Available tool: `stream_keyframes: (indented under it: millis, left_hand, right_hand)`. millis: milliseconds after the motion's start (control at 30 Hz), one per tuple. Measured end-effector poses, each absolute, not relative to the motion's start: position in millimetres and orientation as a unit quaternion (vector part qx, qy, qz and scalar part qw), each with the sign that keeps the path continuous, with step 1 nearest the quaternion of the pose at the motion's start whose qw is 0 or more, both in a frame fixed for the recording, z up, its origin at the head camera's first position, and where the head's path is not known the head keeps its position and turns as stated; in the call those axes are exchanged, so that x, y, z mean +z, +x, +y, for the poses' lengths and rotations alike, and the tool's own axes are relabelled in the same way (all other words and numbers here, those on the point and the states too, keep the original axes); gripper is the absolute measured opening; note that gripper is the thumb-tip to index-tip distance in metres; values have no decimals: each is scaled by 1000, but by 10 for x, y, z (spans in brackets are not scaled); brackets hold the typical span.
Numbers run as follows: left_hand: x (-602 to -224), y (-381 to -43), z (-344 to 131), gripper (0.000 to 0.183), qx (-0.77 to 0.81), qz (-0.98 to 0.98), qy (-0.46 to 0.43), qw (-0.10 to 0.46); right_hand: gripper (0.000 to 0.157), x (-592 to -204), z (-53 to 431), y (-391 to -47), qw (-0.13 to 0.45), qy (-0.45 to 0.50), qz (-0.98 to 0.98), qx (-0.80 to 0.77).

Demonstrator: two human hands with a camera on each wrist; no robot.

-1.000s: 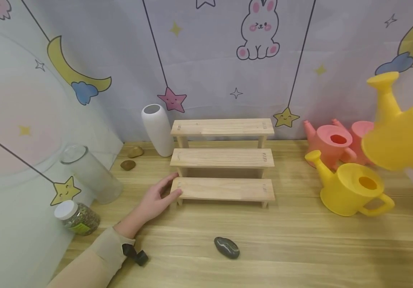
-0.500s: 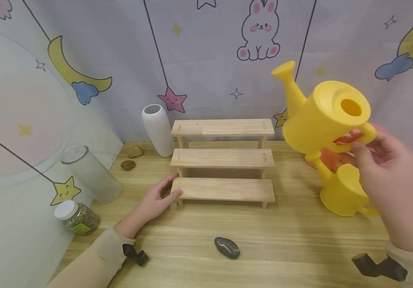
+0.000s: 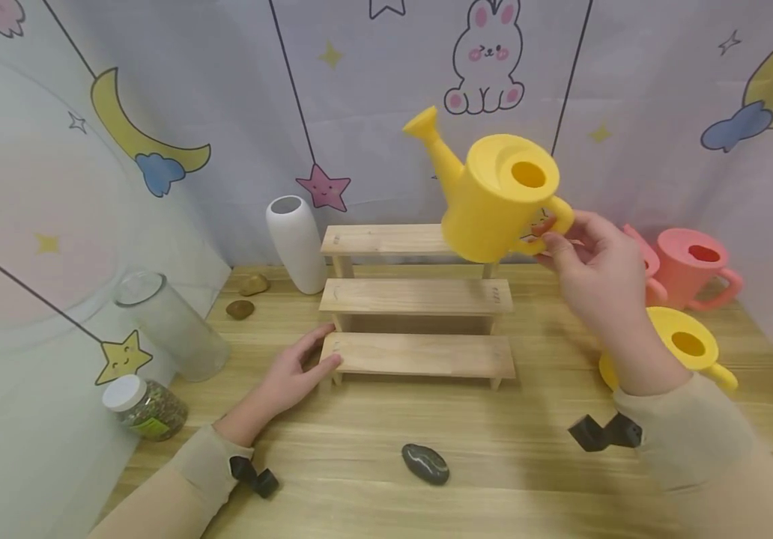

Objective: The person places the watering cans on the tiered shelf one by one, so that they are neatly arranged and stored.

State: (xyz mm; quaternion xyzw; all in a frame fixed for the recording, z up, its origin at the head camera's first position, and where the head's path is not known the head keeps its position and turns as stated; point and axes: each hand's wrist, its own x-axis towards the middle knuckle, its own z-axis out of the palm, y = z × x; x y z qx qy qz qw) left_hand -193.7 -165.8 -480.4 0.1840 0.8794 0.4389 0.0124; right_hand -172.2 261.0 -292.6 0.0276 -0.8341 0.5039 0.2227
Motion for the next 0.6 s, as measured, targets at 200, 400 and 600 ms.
stream_keyframes:
  millis: [200, 400, 600]
  left_hand:
    - [-4804, -1941, -1649, 66, 435, 881, 186, 11]
    - [-4789, -1936, -1654, 66, 440, 879, 184, 16]
    - [-4783, -1932, -1651, 66, 436, 880, 186, 10]
  right_hand:
    - [38, -2943, 2369, -1905, 203, 36, -843, 496]
    - [36, -2935, 2106, -2102, 189, 62, -832, 519]
    - [37, -2913, 1816, -2286, 158, 65, -837, 520]
